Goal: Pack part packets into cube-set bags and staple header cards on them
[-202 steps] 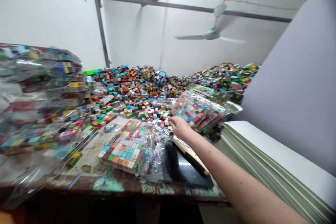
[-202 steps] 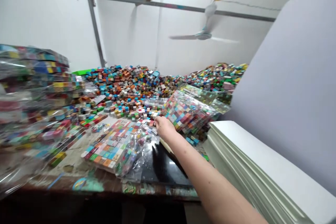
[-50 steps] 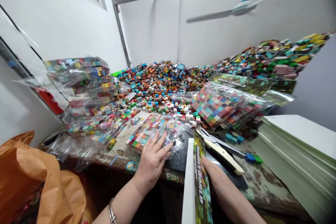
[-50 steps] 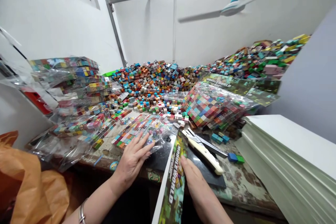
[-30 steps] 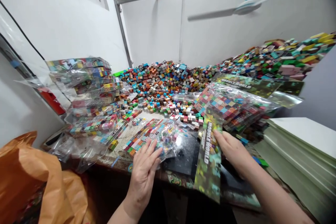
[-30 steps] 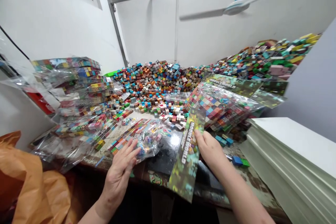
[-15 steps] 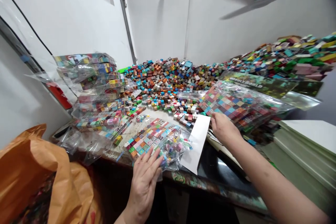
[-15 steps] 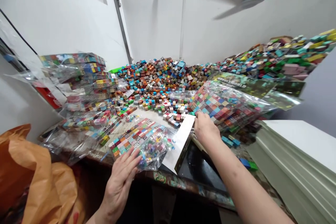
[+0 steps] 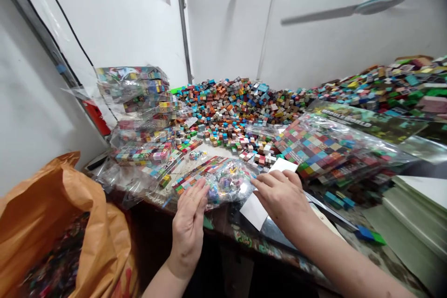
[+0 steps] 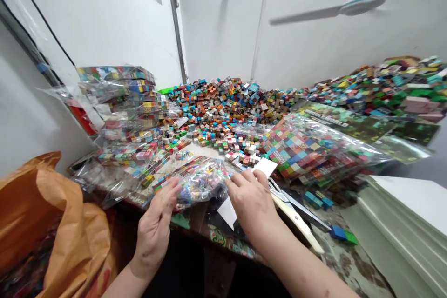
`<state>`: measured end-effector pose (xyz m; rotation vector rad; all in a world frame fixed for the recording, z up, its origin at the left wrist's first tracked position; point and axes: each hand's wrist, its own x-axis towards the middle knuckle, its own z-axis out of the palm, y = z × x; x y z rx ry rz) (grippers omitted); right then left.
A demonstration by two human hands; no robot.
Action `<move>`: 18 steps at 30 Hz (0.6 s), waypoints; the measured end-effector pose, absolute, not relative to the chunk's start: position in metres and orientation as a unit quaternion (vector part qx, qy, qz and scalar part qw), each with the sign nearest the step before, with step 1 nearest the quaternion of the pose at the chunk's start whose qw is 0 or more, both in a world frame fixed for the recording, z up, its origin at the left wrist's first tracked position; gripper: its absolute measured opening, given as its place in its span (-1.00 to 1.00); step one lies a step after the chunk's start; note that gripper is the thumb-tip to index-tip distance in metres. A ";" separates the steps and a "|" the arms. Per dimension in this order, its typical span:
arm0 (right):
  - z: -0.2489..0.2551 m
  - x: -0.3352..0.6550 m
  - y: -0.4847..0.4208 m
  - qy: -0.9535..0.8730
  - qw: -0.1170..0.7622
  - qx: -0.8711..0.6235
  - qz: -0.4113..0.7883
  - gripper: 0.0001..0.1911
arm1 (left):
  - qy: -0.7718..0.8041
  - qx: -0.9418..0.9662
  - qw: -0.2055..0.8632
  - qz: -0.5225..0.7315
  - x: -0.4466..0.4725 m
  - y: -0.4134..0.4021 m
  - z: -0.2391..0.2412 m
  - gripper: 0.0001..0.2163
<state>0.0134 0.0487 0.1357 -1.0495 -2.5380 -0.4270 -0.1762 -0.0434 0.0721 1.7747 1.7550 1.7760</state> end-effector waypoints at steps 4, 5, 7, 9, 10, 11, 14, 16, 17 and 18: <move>0.135 0.003 0.050 -0.909 0.159 -0.349 -0.163 -0.80 | 0.578 0.551 0.074 0.597 -0.179 -0.041 0.079 -0.73; 0.135 0.001 0.050 -0.908 0.165 -0.347 -0.164 -0.75 | 0.578 0.544 0.080 0.603 -0.181 -0.040 0.081 -0.73; 0.134 -0.002 0.050 -0.907 0.177 -0.342 -0.169 -0.62 | 0.577 0.534 0.092 0.611 -0.184 -0.039 0.084 -0.73; 0.132 -0.005 0.054 -0.910 0.172 -0.330 -0.181 -0.50 | 0.576 0.529 0.104 0.614 -0.186 -0.039 0.086 -0.73; 0.131 -0.007 0.058 -0.912 0.166 -0.323 -0.189 -0.49 | 0.575 0.529 0.108 0.615 -0.187 -0.039 0.087 -0.73; 0.130 -0.009 0.062 -0.915 0.160 -0.315 -0.194 -0.52 | 0.571 0.531 0.113 0.616 -0.188 -0.040 0.087 -0.73; 0.133 -0.016 0.075 -0.925 0.152 -0.300 -0.180 -0.65 | 0.558 0.544 0.127 0.614 -0.191 -0.042 0.086 -0.74; 0.138 -0.021 0.082 -0.930 0.155 -0.299 -0.146 -0.69 | 0.552 0.554 0.130 0.610 -0.192 -0.045 0.085 -0.74; 0.141 -0.023 0.085 -0.933 0.159 -0.299 -0.125 -0.70 | 0.551 0.559 0.126 0.607 -0.193 -0.046 0.085 -0.73; 0.144 -0.025 0.087 -0.933 0.169 -0.302 -0.096 -0.70 | 0.553 0.562 0.116 0.604 -0.192 -0.047 0.085 -0.73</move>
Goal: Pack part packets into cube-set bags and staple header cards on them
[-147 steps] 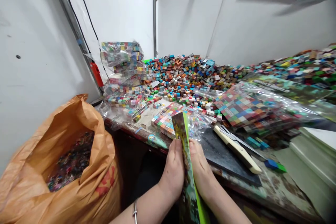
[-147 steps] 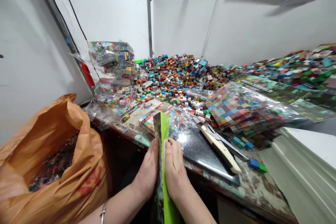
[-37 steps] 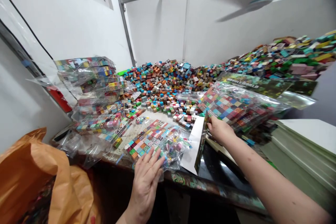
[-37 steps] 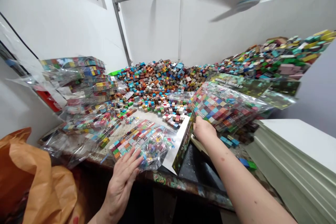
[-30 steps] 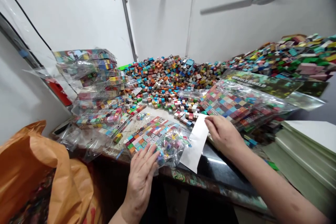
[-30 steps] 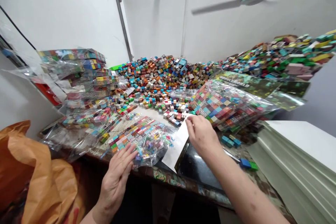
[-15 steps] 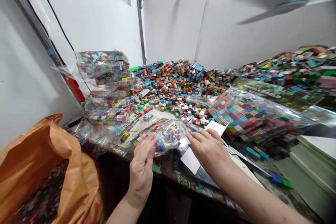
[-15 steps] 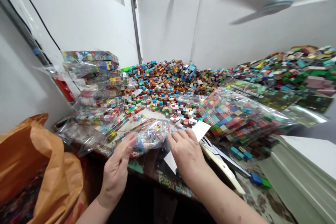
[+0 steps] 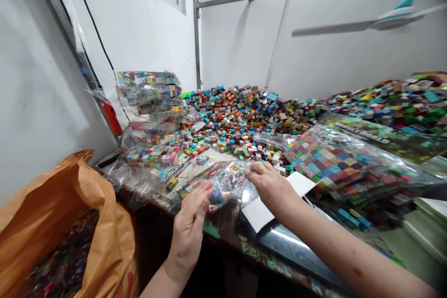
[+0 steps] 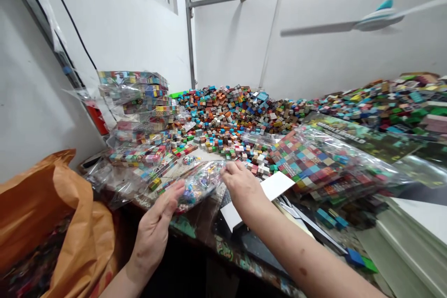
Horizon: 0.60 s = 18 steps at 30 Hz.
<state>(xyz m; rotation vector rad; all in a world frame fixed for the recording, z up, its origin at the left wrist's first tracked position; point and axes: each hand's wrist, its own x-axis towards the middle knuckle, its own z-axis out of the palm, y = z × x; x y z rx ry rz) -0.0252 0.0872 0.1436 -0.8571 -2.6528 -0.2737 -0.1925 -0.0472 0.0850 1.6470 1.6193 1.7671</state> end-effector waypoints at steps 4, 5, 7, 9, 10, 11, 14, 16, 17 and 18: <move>0.148 -0.031 0.097 -0.918 0.230 -0.320 0.034 -0.73 | 0.569 0.582 0.044 0.580 -0.186 -0.050 0.081 -0.71; 0.148 -0.031 0.099 -0.912 0.243 -0.327 0.055 -0.75 | 0.573 0.587 0.021 0.571 -0.183 -0.050 0.078 -0.70; 0.144 -0.031 0.104 -0.898 0.262 -0.344 0.078 -0.78 | 0.584 0.598 -0.023 0.549 -0.176 -0.049 0.072 -0.67; 0.138 -0.029 0.107 -0.886 0.279 -0.354 0.107 -0.79 | 0.597 0.609 -0.060 0.519 -0.170 -0.049 0.064 -0.65; 0.135 -0.028 0.108 -0.881 0.284 -0.359 0.121 -0.79 | 0.601 0.617 -0.076 0.502 -0.167 -0.050 0.061 -0.63; 0.131 -0.025 0.110 -0.875 0.288 -0.366 0.135 -0.79 | 0.602 0.627 -0.091 0.486 -0.165 -0.050 0.058 -0.62; 0.119 -0.018 0.113 -0.847 0.299 -0.405 0.172 -0.82 | 0.589 0.668 -0.133 0.435 -0.159 -0.052 0.053 -0.60; 0.112 -0.013 0.113 -0.822 0.309 -0.432 0.204 -0.81 | 0.574 0.691 -0.154 0.412 -0.158 -0.053 0.051 -0.60; 0.110 -0.011 0.113 -0.810 0.314 -0.440 0.227 -0.80 | 0.568 0.698 -0.161 0.406 -0.157 -0.053 0.050 -0.61; 0.109 -0.009 0.112 -0.797 0.318 -0.446 0.255 -0.79 | 0.562 0.701 -0.167 0.405 -0.157 -0.054 0.048 -0.61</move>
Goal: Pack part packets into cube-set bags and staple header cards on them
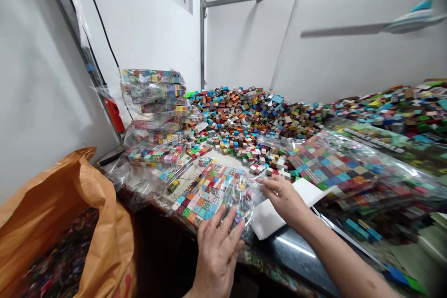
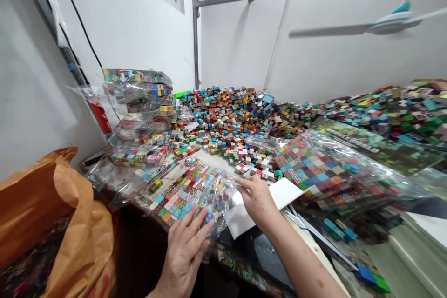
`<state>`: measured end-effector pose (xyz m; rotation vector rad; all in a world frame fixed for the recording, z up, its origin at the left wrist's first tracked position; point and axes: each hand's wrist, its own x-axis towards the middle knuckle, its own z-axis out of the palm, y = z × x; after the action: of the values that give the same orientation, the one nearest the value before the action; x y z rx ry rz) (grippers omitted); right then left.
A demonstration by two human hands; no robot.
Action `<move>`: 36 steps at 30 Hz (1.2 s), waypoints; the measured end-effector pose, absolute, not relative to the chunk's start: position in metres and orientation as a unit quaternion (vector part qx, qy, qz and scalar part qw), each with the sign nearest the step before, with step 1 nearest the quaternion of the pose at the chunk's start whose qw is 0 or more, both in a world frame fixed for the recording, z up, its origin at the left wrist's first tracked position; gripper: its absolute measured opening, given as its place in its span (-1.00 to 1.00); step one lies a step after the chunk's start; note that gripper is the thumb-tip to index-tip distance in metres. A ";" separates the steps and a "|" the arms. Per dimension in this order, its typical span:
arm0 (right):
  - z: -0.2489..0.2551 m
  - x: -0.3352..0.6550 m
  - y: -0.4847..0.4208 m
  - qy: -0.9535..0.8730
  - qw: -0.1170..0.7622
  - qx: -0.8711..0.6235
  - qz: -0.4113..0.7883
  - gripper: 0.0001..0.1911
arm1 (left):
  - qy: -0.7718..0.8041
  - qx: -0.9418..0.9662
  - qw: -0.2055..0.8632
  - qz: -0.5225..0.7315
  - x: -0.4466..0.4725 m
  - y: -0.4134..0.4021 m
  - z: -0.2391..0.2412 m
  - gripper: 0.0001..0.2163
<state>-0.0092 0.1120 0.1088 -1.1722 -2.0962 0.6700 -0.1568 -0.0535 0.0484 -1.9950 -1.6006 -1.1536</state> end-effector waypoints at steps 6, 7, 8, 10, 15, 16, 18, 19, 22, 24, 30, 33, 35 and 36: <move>0.111 -0.005 0.100 -0.679 0.339 -0.476 0.444 -0.68 | -0.584 -0.659 0.146 -0.450 -0.152 -0.052 0.043 -0.61; 0.112 -0.004 0.098 -0.662 0.343 -0.476 0.465 -0.66 | -0.587 -0.648 0.136 -0.466 -0.152 -0.052 0.043 -0.60; 0.113 -0.003 0.096 -0.645 0.347 -0.479 0.485 -0.64 | -0.588 -0.636 0.125 -0.483 -0.152 -0.052 0.043 -0.60; 0.114 -0.001 0.093 -0.604 0.363 -0.491 0.513 -0.59 | -0.585 -0.619 0.105 -0.514 -0.152 -0.052 0.043 -0.59; 0.115 -0.003 0.088 -0.524 0.410 -0.518 0.537 -0.40 | -0.579 -0.595 0.081 -0.552 -0.157 -0.053 0.047 -0.60; 0.116 -0.004 0.088 -0.523 0.396 -0.515 0.552 -0.35 | -0.579 -0.593 0.078 -0.553 -0.157 -0.053 0.048 -0.60; 0.118 -0.008 0.089 -0.524 0.359 -0.499 0.590 -0.29 | -0.575 -0.596 0.076 -0.556 -0.158 -0.054 0.049 -0.61; 0.118 -0.010 0.091 -0.525 0.345 -0.488 0.606 -0.28 | -0.572 -0.599 0.075 -0.555 -0.159 -0.055 0.049 -0.61; 0.120 -0.017 0.097 -0.534 0.333 -0.470 0.619 -0.34 | -0.569 -0.609 0.073 -0.548 -0.160 -0.059 0.046 -0.61; 0.120 -0.021 0.100 -0.546 0.332 -0.475 0.606 -0.43 | -0.570 -0.623 0.073 -0.530 -0.160 -0.062 0.043 -0.60; 0.122 -0.034 0.107 -0.597 0.315 -0.482 0.558 -0.67 | -0.554 -0.697 0.137 -0.434 -0.154 -0.074 0.036 -0.65; 0.123 -0.040 0.116 -0.624 0.302 -0.479 0.538 -0.66 | -0.535 -0.728 0.163 -0.396 -0.150 -0.076 0.040 -0.67; 0.123 -0.042 0.122 -0.640 0.295 -0.477 0.525 -0.64 | -0.510 -0.750 0.149 -0.394 -0.151 -0.075 0.046 -0.60; 0.124 -0.042 0.125 -0.647 0.292 -0.475 0.520 -0.63 | -0.492 -0.760 0.133 -0.403 -0.153 -0.074 0.051 -0.52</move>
<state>-0.0424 0.1249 0.1237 -1.2655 -1.7243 1.3865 -0.1527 -0.0741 0.0512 -2.2054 -1.4284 -1.1685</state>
